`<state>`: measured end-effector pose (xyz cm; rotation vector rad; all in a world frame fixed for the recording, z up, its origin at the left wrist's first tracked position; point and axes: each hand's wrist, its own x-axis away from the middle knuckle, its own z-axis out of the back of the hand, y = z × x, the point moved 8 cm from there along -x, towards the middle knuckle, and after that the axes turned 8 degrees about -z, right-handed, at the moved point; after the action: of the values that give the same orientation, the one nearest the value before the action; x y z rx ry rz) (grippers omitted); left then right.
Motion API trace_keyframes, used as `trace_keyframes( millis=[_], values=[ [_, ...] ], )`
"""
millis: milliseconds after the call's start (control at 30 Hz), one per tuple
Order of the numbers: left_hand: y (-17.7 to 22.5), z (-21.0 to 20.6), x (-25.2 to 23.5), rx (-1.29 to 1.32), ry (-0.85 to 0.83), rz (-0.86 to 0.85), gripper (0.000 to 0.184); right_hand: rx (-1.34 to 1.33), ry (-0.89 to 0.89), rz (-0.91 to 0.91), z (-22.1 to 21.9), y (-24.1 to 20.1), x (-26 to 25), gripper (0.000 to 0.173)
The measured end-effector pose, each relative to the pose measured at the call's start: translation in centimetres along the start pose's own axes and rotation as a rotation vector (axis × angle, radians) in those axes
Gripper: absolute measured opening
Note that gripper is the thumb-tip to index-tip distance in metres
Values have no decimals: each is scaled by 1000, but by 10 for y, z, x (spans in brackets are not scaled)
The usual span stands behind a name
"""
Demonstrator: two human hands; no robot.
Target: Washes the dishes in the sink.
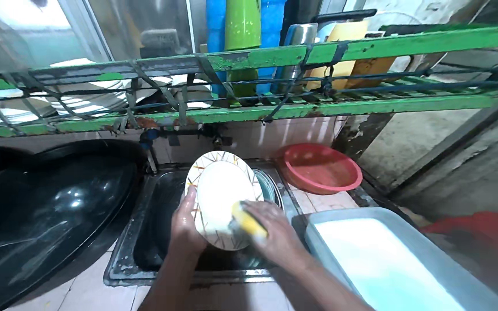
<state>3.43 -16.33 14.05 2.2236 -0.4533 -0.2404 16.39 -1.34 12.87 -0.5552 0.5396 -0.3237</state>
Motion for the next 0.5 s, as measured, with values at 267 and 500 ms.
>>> trace_keyframes(
  millis=[267,500],
  values=[
    [-46,-17,33,-48,-35,187,44,25,44,-50,6,-25,-30,62],
    [-27,11,20,-107,-10,155,46,145,-6,-169,8,48,-25,53]
  ],
)
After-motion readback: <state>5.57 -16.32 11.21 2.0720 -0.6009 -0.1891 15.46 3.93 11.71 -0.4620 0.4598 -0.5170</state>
